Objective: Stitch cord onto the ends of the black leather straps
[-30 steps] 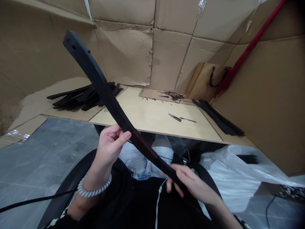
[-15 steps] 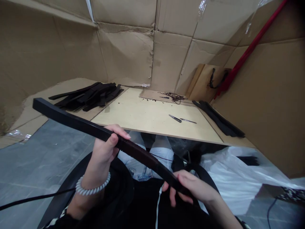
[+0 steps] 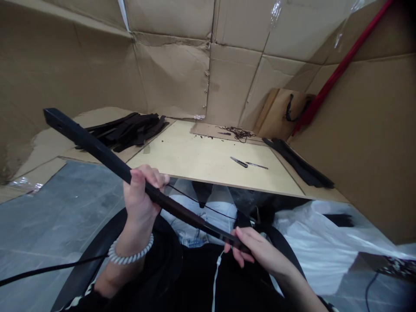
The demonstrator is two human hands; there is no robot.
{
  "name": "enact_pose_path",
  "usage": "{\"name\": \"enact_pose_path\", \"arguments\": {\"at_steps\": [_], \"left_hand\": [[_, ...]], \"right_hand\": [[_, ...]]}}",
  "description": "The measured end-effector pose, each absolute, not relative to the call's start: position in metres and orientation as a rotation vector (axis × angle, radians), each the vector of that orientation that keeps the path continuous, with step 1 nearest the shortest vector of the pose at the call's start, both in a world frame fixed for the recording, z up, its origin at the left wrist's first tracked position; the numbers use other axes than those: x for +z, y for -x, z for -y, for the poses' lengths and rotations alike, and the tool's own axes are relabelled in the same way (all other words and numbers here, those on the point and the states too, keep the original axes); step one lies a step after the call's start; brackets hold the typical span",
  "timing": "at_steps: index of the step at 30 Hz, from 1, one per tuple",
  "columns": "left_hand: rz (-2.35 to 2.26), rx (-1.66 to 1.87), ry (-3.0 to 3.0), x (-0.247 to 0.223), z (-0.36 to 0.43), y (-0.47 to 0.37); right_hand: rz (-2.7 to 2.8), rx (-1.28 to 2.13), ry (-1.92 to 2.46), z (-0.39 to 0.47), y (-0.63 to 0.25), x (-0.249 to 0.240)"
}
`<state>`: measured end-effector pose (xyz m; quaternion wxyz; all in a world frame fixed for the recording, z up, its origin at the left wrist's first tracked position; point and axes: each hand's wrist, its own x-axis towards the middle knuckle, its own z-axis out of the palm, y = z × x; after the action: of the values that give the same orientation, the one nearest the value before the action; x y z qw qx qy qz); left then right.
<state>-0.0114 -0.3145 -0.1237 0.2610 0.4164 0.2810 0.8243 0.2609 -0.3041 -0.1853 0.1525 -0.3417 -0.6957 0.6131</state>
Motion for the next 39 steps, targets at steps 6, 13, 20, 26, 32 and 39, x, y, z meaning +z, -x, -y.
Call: {"name": "enact_pose_path", "arguments": {"at_steps": [6, 13, 20, 26, 32, 39], "left_hand": [[-0.819, 2.343, -0.855, -0.124, 0.31, 0.011], [-0.714, 2.418, -0.802, -0.125, 0.308, 0.011], [-0.807, 2.211, -0.808, -0.123, 0.303, 0.013], [-0.831, 2.356, -0.876, -0.127, 0.297, 0.013], [-0.882, 2.375, -0.873, -0.13, 0.29, 0.02], [-0.842, 2.342, -0.692, -0.128, 0.287, 0.018]], "right_hand": [[1.926, 0.974, 1.094, 0.305, -0.259, -0.19], [1.814, 2.193, 0.828, 0.3, -0.257, -0.204], [1.941, 0.958, 1.004, 0.298, -0.261, -0.196], [2.015, 1.668, 1.011, 0.295, -0.263, -0.204], [1.983, 1.149, 1.099, 0.294, -0.258, -0.206], [1.861, 1.452, 1.072, 0.291, -0.261, -0.212]]}}
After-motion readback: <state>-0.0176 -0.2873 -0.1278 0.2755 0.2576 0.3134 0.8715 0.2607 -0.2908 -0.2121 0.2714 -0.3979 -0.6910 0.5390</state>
